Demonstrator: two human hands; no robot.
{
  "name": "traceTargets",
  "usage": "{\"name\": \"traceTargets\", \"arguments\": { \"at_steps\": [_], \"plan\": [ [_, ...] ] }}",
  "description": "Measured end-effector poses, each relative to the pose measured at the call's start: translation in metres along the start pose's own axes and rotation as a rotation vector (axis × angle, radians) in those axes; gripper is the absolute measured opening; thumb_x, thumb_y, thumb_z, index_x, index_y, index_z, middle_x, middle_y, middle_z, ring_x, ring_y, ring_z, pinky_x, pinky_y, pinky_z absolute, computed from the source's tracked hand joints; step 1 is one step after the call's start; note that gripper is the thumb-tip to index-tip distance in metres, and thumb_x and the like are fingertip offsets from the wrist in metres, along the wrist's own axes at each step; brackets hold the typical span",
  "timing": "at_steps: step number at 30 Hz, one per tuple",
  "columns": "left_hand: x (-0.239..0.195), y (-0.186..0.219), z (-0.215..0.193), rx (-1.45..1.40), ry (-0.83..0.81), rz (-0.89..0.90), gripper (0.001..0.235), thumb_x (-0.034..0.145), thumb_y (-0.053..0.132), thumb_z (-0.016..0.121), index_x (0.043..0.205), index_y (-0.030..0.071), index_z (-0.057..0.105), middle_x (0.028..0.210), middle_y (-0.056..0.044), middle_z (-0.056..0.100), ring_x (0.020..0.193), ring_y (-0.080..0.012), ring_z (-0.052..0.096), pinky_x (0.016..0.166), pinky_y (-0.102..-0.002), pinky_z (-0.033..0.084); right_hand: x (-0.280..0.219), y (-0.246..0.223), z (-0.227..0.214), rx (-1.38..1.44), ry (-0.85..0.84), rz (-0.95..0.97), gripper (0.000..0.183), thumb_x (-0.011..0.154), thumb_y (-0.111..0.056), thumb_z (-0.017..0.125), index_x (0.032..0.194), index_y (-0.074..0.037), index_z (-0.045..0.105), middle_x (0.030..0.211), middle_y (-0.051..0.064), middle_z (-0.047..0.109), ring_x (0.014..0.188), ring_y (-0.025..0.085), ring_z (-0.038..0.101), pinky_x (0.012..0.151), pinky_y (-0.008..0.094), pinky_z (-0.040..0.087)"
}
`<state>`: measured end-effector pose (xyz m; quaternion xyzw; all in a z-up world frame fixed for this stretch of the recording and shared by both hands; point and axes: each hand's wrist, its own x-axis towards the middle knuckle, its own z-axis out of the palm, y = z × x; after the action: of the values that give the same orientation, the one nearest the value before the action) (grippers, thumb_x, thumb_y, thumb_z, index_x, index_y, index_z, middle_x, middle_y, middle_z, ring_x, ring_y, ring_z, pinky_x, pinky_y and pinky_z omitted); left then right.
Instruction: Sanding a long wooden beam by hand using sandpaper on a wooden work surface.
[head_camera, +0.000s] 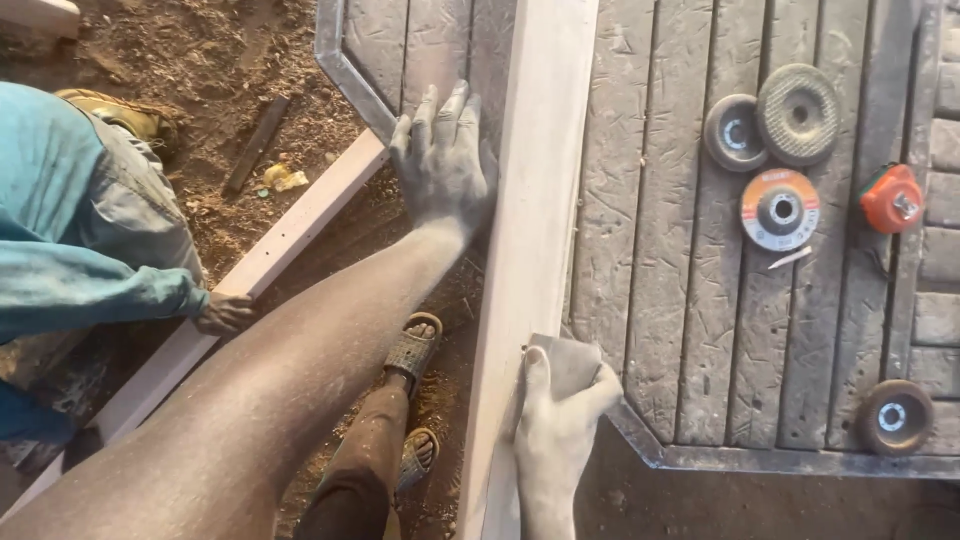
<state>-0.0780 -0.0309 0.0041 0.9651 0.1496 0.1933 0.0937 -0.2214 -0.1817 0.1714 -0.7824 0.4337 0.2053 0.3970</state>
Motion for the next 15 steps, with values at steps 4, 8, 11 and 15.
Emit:
{"name": "traceTargets", "arguments": {
  "at_steps": [4,8,11,15],
  "plan": [
    [0.007,-0.007,0.004,-0.012,0.004,-0.007,0.045,0.103,0.022,0.042,0.144,0.019,0.06,0.154,0.002,0.052,0.143,-0.0245,0.043,0.118,-0.049,0.028,0.034,-0.025,0.021,0.014,0.025,-0.223,0.08,0.08,-0.057,0.064,0.139,-0.013,0.032,0.136,0.017,0.059,0.116,0.034,0.064,0.098,0.05,0.05],
    [0.001,-0.011,0.018,0.041,0.023,0.007,0.044,0.102,0.021,0.047,0.144,0.024,0.06,0.156,0.005,0.049,0.142,-0.0228,0.043,0.116,-0.048,0.03,0.078,-0.035,0.036,-0.006,0.088,-0.371,0.074,0.085,-0.06,0.061,0.135,-0.015,0.03,0.127,0.03,0.064,0.108,0.049,0.067,0.091,0.055,0.05],
    [0.002,-0.005,-0.002,-0.015,-0.013,-0.014,0.045,0.102,0.016,0.044,0.144,0.019,0.06,0.155,0.002,0.051,0.143,-0.0253,0.042,0.116,-0.049,0.029,0.012,-0.014,0.007,0.029,-0.017,-0.186,0.093,0.075,-0.061,0.063,0.148,-0.012,0.031,0.149,0.017,0.051,0.134,0.032,0.055,0.112,0.047,0.039],
    [0.005,-0.006,0.005,0.023,0.029,-0.013,0.044,0.101,0.015,0.049,0.143,0.021,0.06,0.154,0.003,0.053,0.142,-0.0238,0.044,0.117,-0.048,0.027,0.028,0.006,0.014,-0.057,0.008,-0.105,0.079,0.079,-0.052,0.069,0.14,-0.014,0.035,0.132,0.017,0.063,0.112,0.033,0.066,0.097,0.044,0.051]
  ]
}}
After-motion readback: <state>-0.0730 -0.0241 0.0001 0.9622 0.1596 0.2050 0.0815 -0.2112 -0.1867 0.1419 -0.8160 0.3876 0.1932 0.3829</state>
